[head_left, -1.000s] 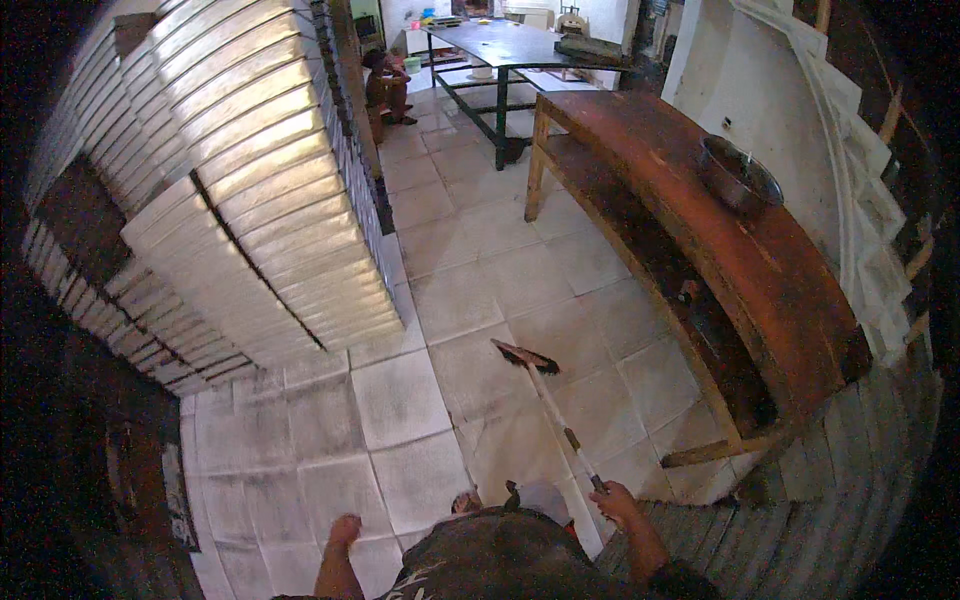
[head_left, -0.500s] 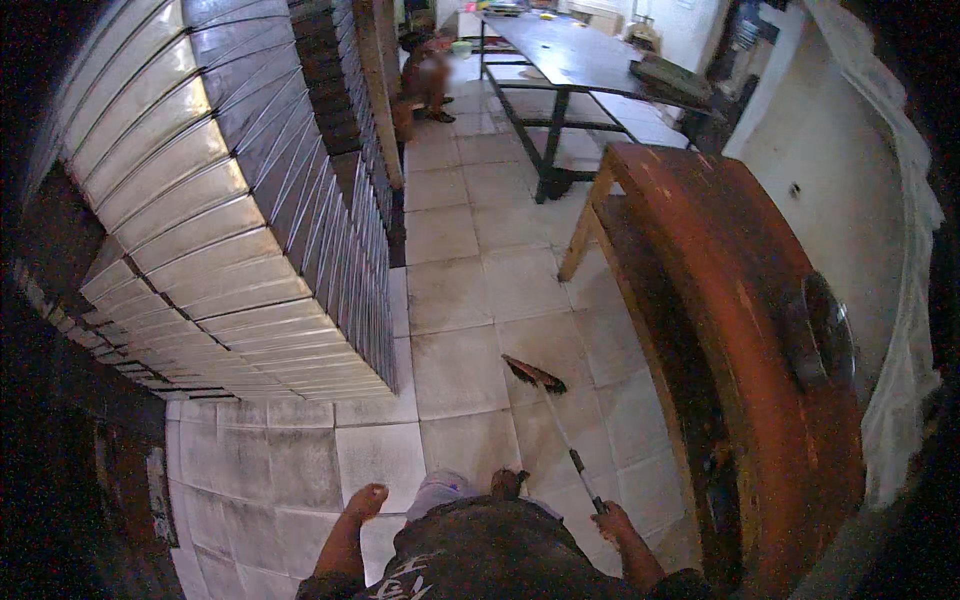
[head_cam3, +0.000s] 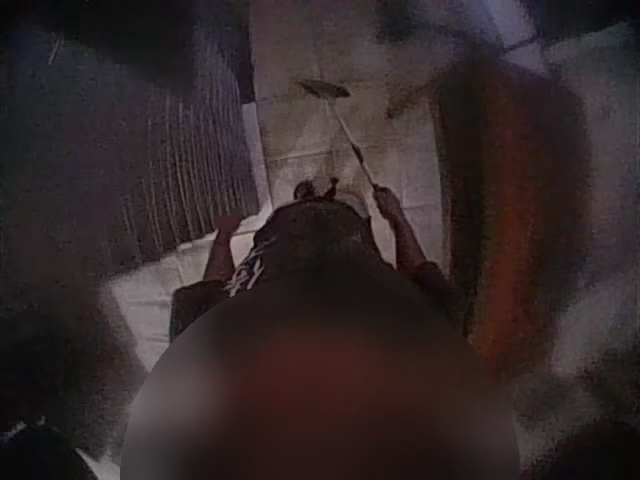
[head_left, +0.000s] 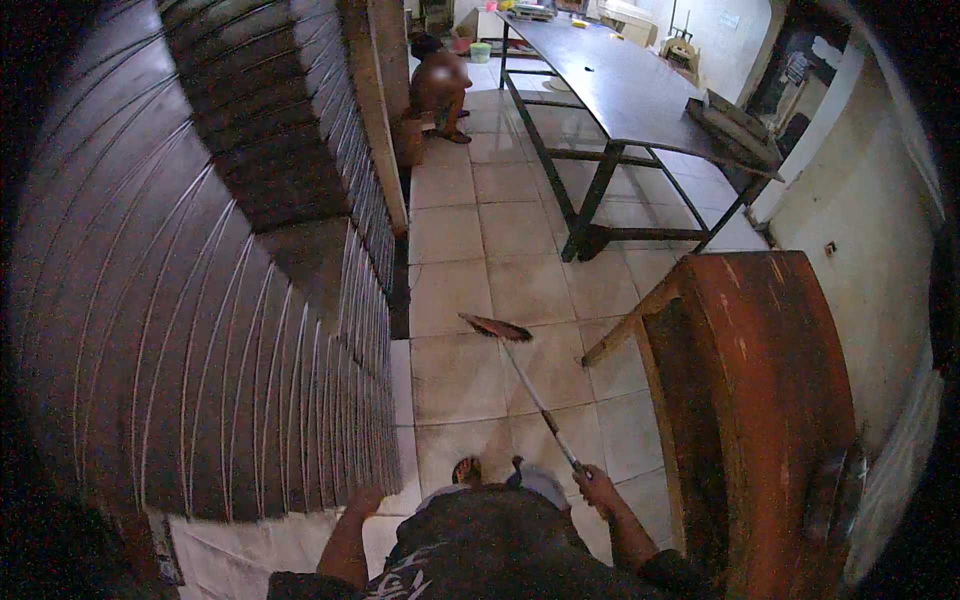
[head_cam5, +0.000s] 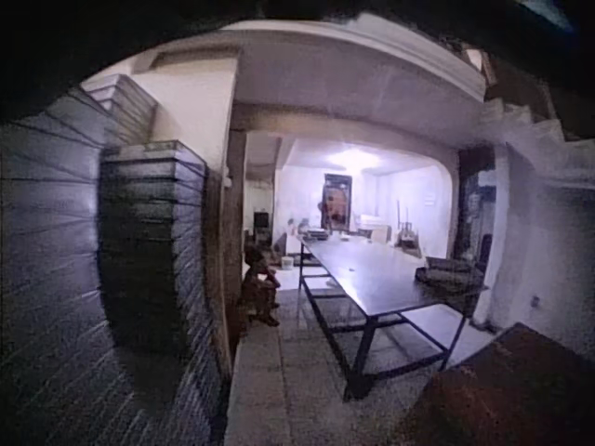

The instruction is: The person scrapes yellow dough from a metal table into a stand mixer, adds ingredients, and operates the mixer. Then the person sweeps a tiled floor with a broom.

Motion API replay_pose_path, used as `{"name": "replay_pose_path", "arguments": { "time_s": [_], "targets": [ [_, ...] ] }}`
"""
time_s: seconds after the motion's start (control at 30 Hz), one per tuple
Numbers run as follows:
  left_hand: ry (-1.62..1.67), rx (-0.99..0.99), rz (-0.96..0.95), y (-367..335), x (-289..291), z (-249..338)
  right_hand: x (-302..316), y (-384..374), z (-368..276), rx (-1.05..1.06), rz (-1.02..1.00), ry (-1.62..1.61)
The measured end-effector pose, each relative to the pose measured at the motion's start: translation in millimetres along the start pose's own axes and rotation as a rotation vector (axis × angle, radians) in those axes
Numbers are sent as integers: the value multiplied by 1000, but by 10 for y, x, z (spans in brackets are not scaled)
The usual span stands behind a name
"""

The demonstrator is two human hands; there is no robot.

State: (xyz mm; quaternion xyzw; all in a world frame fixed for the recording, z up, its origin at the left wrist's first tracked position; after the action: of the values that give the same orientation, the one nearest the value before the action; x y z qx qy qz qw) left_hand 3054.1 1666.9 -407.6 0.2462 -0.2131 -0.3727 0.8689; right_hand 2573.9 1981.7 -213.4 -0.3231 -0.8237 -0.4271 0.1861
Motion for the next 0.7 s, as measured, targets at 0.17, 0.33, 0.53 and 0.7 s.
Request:
{"name": "replay_pose_path", "arguments": {
  "time_s": [0.17,0.33,0.53,0.7],
  "targets": [
    [509,-245,100,-1649,247,2424,234,-1023,-880,38,-13,10],
    [-171,-176,501,-2232,556,4408,516,-2353,-1729,21,-56,48],
    [-208,-341,683,-2765,911,5904,709,-3858,-2934,125,-70,82],
    [-395,-594,942,-3524,1336,7116,565,-4965,-3835,240,36,101]
  ]
}}
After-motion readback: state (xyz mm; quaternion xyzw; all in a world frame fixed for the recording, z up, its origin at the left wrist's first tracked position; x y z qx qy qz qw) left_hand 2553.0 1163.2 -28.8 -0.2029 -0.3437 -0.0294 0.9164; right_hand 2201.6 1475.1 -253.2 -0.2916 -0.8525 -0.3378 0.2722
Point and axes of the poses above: each hand's wrist, its own y-axis away from the middle knuckle, its own x-axis out of the back of the hand, z = x × y, the point moved 1 cm from there along -y, towards the middle knuckle, and after that the axes turned 6 degrees about z, right-handed, at the moved point
